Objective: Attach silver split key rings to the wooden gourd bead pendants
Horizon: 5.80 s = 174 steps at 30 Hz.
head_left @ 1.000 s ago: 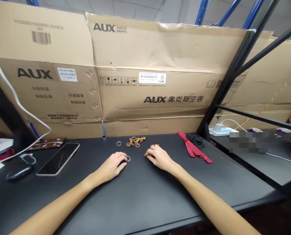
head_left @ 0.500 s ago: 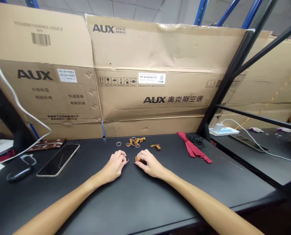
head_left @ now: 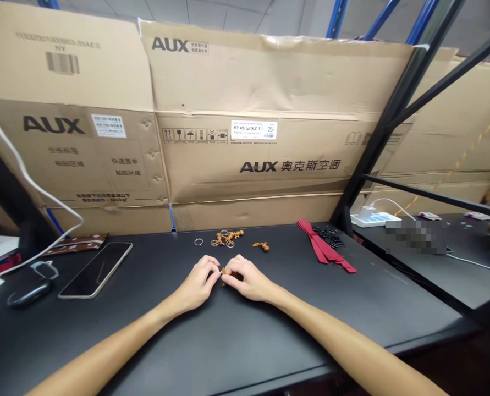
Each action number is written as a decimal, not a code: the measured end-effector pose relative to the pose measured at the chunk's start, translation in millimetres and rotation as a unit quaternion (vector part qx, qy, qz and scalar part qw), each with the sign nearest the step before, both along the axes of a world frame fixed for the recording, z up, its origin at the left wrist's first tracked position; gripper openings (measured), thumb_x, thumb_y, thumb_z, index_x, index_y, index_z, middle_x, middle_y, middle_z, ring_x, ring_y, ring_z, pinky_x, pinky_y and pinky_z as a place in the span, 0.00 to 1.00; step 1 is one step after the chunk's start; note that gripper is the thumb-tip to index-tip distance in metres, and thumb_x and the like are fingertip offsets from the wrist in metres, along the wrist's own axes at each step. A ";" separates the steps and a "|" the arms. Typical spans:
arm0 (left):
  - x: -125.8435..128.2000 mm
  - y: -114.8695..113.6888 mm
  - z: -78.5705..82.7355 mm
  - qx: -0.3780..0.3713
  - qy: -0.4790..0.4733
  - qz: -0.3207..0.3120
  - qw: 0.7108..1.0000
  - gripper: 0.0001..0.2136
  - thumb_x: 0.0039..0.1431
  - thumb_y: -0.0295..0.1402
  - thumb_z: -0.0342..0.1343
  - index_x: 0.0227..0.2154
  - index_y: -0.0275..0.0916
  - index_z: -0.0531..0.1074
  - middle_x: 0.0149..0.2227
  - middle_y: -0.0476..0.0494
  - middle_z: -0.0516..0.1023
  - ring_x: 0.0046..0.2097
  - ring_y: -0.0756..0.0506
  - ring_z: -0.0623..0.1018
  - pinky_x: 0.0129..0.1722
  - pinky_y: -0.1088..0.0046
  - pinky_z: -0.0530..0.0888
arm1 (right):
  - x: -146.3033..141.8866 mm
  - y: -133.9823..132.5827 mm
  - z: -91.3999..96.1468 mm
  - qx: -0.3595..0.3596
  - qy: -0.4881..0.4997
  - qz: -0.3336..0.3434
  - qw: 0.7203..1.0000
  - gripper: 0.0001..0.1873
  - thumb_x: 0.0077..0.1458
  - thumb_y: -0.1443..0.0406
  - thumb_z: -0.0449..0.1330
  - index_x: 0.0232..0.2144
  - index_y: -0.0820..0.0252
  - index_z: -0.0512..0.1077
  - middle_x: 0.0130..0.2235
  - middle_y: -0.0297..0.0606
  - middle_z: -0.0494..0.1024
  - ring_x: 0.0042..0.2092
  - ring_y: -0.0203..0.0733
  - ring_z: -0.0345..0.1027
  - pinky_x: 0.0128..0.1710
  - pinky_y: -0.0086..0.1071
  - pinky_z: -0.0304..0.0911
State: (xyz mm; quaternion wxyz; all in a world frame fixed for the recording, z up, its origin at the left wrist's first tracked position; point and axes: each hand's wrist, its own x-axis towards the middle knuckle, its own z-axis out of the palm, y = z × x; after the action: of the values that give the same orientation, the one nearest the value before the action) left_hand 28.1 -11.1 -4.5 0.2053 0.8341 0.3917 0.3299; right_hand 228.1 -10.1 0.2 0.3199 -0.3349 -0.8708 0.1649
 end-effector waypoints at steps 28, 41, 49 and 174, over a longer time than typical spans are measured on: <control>0.8 -4.2 5.3 -0.014 0.022 -0.031 0.999 0.11 0.66 0.33 0.43 0.29 0.39 0.65 0.44 0.42 0.69 0.46 0.45 0.71 0.50 0.63 0.67 | -1.7 2.2 -3.1 0.012 -0.005 -0.027 1.000 0.14 0.53 0.71 0.58 0.18 0.59 0.62 0.27 0.33 0.70 0.33 0.37 0.58 0.38 0.32 0.56; -0.5 -2.1 5.6 -0.028 0.031 -0.038 0.998 0.11 0.66 0.34 0.43 0.29 0.39 0.65 0.44 0.42 0.70 0.46 0.45 0.71 0.51 0.63 0.66 | -1.1 2.1 -2.8 0.034 -0.011 -0.028 0.999 0.14 0.53 0.71 0.58 0.18 0.59 0.60 0.28 0.33 0.69 0.34 0.37 0.57 0.37 0.32 0.55; -1.9 -1.1 5.6 -0.044 0.038 -0.048 0.997 0.12 0.67 0.35 0.43 0.29 0.39 0.67 0.45 0.42 0.70 0.47 0.44 0.70 0.52 0.61 0.65 | -3.1 2.7 -5.6 0.061 -0.032 -0.056 0.996 0.13 0.52 0.70 0.59 0.18 0.60 0.61 0.28 0.33 0.69 0.34 0.37 0.56 0.36 0.32 0.53; -30.3 16.7 -7.4 0.062 0.237 0.091 0.965 0.31 0.62 0.54 0.43 0.58 0.35 0.65 0.63 0.34 0.61 0.63 0.36 0.62 0.63 0.55 0.57 | 20.1 3.8 0.0 -0.073 -0.209 -0.099 0.970 0.40 0.58 0.40 0.43 0.64 0.56 0.53 0.68 0.44 0.47 0.68 0.51 0.35 0.66 0.47 0.33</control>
State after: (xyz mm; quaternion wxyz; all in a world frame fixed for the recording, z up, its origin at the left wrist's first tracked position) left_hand -2.2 5.6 -11.9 0.0238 0.8601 0.4825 0.1639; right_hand 248.2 -6.3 0.2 0.1201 -0.4691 -0.8665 0.1214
